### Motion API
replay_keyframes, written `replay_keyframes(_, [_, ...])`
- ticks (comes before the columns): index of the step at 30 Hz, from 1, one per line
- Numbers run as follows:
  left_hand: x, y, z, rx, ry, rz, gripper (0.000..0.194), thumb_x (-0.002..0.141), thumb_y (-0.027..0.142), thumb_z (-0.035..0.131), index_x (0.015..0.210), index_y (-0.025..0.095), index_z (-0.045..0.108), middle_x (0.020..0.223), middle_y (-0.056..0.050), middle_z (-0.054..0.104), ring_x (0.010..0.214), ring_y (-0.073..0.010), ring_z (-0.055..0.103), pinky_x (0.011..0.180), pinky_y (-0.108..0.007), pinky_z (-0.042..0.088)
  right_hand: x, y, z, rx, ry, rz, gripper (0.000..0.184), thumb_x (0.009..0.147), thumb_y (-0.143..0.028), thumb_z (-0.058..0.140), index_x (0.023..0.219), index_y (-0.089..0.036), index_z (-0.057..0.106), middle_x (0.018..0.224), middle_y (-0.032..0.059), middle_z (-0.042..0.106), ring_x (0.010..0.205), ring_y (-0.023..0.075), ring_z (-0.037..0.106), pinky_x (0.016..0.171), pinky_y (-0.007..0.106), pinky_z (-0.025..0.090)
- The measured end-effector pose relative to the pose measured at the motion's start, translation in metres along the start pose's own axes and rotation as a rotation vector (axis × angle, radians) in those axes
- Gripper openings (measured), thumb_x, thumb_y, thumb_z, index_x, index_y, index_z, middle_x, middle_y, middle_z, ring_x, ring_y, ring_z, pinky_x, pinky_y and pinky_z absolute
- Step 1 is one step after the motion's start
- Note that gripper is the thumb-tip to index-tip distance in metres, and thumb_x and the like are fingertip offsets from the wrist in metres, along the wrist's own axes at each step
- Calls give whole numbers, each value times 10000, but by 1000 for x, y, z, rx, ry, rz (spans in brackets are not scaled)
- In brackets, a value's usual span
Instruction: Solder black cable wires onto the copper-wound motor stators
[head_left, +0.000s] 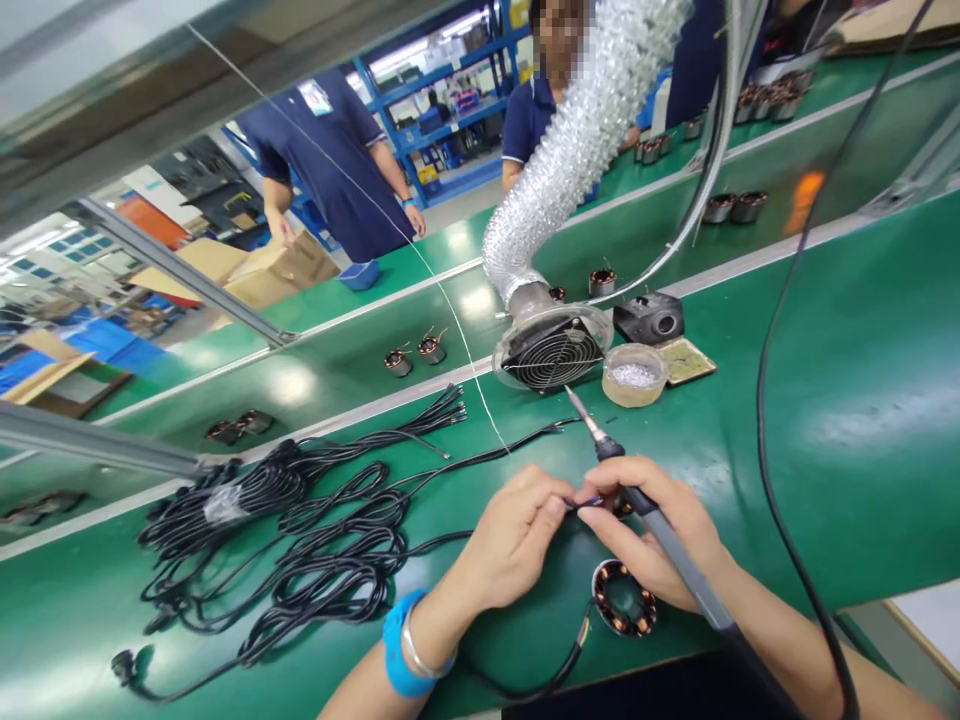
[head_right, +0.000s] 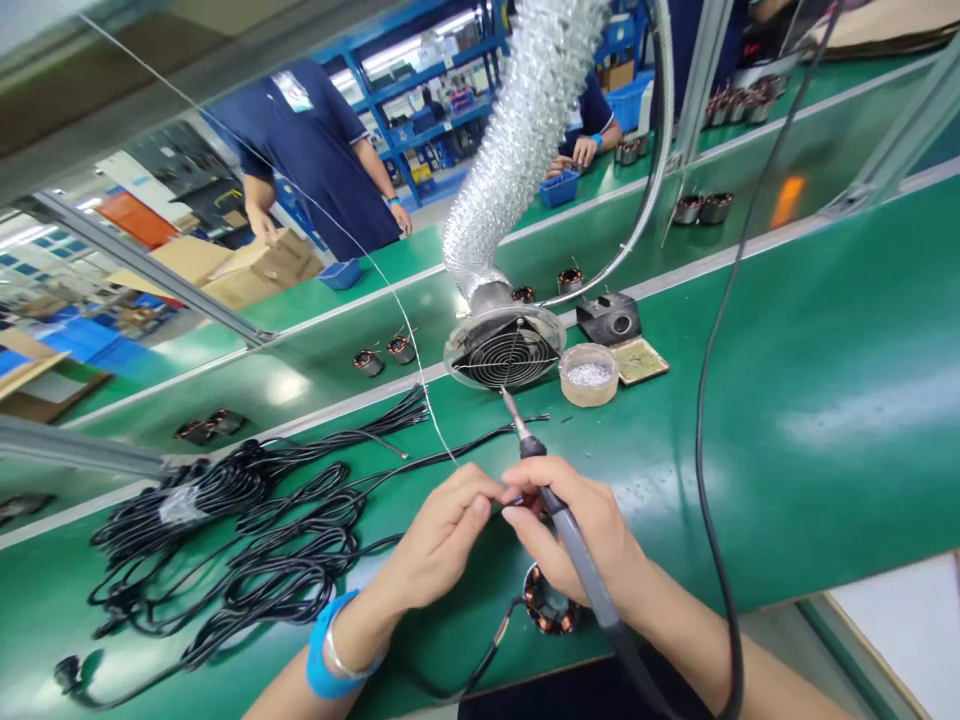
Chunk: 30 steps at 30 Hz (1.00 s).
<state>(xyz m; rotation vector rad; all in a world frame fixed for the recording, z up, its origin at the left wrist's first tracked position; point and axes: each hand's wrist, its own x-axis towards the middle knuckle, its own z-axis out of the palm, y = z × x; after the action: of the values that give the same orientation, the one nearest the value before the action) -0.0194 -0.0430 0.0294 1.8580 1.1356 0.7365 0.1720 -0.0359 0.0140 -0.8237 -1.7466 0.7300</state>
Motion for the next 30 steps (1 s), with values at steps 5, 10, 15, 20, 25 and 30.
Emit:
replay_keyframes(5, [0,-5,14,-314,-123,-170,542,1015,590,279,810,130,480,701,-29,496,628,-101,450,627,-228,369,4,-1,-2,3,-23,-47,290,865,-119,617,1116,-248,550,919,-18,664,730,51,654,723,101,548])
replay_keyframes(10, [-3,-18,19,-580,-158,-192,640,922,744,345,744,135,429,618,-1,396,572,-82,347,566,-218,300,10,1,-4,-49,-72,-100,229,884,-159,621,1087,-243,557,860,-28,675,720,50,670,714,67,540])
replay_keyframes(15, [-7,-20,21,-598,-67,-118,551,959,670,378,849,133,436,651,10,399,592,-78,347,569,-212,294,13,-2,3,-103,-52,-30,228,895,-192,627,1103,-233,542,835,-31,652,663,38,645,676,62,530])
replay_keyframes(20, [-12,-17,33,-496,136,-110,419,994,548,442,982,130,468,692,27,355,635,-76,311,600,-215,276,11,-8,14,-166,33,-3,233,888,-171,631,1095,-234,545,832,-46,640,672,17,622,685,54,507])
replay_keyframes(25, [-9,-19,43,-735,216,-164,415,991,577,424,987,166,373,629,65,267,558,-67,260,520,-191,244,5,-13,26,-243,128,38,223,893,-183,622,1094,-221,534,786,-58,628,645,16,611,678,71,510])
replay_keyframes(30, [-3,-19,38,-879,106,-216,506,922,664,489,934,189,313,601,88,225,484,-51,185,429,-170,153,0,-14,32,-264,158,28,273,884,-180,643,1131,-206,530,809,-48,664,672,39,649,691,99,527])
